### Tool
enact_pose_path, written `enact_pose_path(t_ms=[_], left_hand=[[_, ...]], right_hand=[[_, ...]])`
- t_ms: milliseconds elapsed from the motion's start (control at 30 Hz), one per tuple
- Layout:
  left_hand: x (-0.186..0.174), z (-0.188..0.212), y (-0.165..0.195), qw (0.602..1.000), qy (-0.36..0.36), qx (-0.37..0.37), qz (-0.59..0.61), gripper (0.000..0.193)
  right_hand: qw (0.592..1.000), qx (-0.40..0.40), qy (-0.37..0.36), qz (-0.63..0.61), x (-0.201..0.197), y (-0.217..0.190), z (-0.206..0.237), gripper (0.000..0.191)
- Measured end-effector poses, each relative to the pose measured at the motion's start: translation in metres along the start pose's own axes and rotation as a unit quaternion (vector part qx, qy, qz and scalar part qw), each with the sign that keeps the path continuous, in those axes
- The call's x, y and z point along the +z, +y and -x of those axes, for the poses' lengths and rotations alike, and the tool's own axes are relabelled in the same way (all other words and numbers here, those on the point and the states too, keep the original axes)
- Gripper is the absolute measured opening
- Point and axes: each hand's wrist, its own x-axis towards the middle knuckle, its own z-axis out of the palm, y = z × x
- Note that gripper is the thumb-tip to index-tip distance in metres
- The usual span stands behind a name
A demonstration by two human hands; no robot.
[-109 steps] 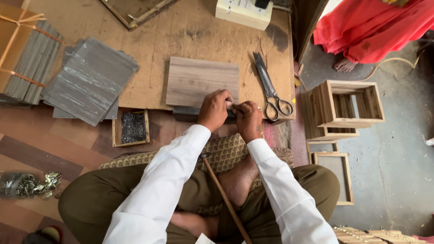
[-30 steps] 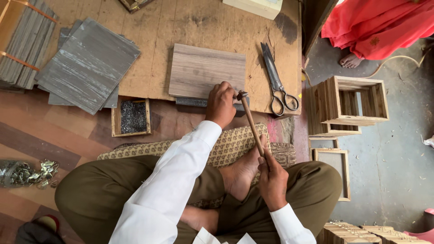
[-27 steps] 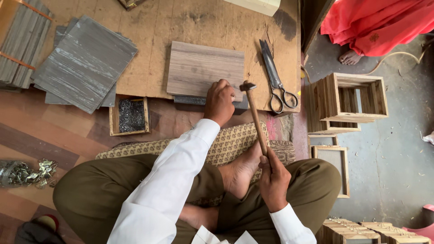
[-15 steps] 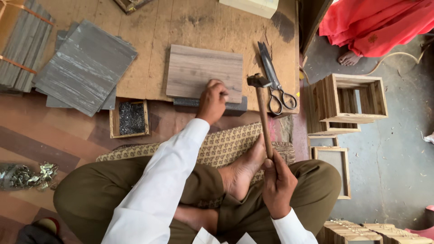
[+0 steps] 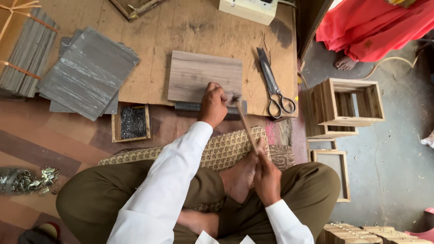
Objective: The person sits on the floor and assembles small wooden frames by nailing veneer sheets to wooden frames using a hammer and nails. They repeatedly pick up frames, place veneers, and hammer nails to secure the pieces.
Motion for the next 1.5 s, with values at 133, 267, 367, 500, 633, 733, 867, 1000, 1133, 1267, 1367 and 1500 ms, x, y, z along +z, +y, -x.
enact_pose_path(t_ms=[133,267,367,500,633,733,867,1000,1133,1267,1367,1500], left_hand=[[-0.003,0.002,0.001,1.000,0.013,0.025,-0.006,0.016],[-0.003,0.002,0.001,1.000,-0.011,-0.014,-0.010,0.017],[-0.002,0.002,-0.001,1.000,-0.003,-0.001,0.002,0.018],[-0.003,0.005,0.001,1.000,-0.010,-0.007,-0.011,0.017],[-0.011,0.010,0.011,0.999,-0.030,-0.009,-0.015,0.017],[-0.033,0.021,0.013,0.998,-0.021,0.034,-0.043,0.020],[-0.096,0.035,-0.005,0.988,0.042,-0.129,-0.074,0.020],[-0.146,0.045,-0.024,0.981,0.072,-0.033,-0.178,0.023],[-0.135,0.046,-0.018,0.979,0.071,-0.068,-0.181,0.017],[-0.123,0.049,-0.006,0.975,0.106,-0.026,-0.196,0.009],[-0.132,0.046,-0.006,0.980,0.070,-0.054,-0.181,0.004],[-0.139,0.043,-0.010,0.983,0.065,-0.017,-0.171,0.009]], right_hand=[[0.989,-0.112,0.067,-0.071,0.001,0.003,0.004,0.026],[0.991,-0.104,0.085,-0.025,0.005,0.012,0.008,0.029],[0.998,-0.050,0.045,0.006,0.007,0.018,0.010,0.031],[0.988,-0.111,0.088,-0.068,0.008,0.020,0.016,0.029],[0.996,0.003,-0.025,0.087,0.014,0.025,0.005,0.033],[0.995,0.048,-0.061,0.056,0.014,0.033,0.001,0.032],[0.996,0.023,-0.036,0.078,0.014,0.039,0.006,0.033],[0.998,-0.006,-0.022,0.065,0.019,0.032,0.008,0.032],[0.991,-0.125,-0.020,0.051,0.027,0.020,0.004,0.034],[0.994,-0.011,-0.081,0.074,0.039,0.005,0.003,0.034],[0.995,-0.033,-0.085,0.035,0.049,-0.004,0.001,0.036],[0.994,-0.067,-0.079,0.043,0.057,-0.006,-0.001,0.034]])
